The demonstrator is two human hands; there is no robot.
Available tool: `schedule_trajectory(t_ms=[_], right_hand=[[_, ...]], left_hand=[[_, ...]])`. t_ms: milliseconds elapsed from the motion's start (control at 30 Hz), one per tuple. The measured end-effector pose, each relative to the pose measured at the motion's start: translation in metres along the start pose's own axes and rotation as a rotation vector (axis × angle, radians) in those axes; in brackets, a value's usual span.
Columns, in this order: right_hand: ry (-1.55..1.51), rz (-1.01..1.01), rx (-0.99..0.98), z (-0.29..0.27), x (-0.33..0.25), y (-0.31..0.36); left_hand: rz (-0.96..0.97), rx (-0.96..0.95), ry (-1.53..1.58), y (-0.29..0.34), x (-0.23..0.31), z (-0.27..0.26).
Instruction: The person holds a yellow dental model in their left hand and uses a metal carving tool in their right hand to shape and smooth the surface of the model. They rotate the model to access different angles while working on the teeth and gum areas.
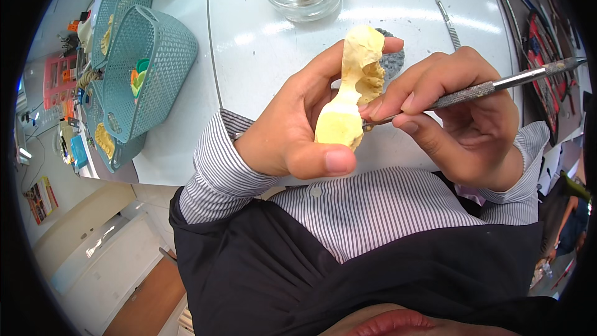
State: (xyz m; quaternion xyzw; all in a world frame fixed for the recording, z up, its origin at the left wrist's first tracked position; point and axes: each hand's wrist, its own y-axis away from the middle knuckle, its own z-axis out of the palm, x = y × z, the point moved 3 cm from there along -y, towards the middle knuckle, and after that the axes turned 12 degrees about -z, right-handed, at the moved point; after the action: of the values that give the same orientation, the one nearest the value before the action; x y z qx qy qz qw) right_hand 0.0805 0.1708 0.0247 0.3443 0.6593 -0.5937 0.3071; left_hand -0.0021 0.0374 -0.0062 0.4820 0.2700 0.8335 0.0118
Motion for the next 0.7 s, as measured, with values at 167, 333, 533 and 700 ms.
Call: schedule_trajectory(t_ms=[167,333,533,700], right_hand=[[-0.050,0.082,0.054,0.0018,0.0005,0.0022],[-0.048,0.077,0.064,0.0015,-0.0015,0.0020],[0.063,-0.019,-0.037,-0.0013,-0.0047,-0.0008],[0.119,-0.001,-0.034,-0.0001,-0.0053,-0.0003]], left_hand=[[-0.002,-0.048,-0.011,0.0001,-0.0013,-0.0013],[0.046,-0.185,0.019,-0.0002,0.0011,-0.0042],[0.037,-0.167,-0.025,0.0010,0.0030,-0.0034],[0.011,-0.173,-0.024,-0.0001,0.0030,-0.0043]])
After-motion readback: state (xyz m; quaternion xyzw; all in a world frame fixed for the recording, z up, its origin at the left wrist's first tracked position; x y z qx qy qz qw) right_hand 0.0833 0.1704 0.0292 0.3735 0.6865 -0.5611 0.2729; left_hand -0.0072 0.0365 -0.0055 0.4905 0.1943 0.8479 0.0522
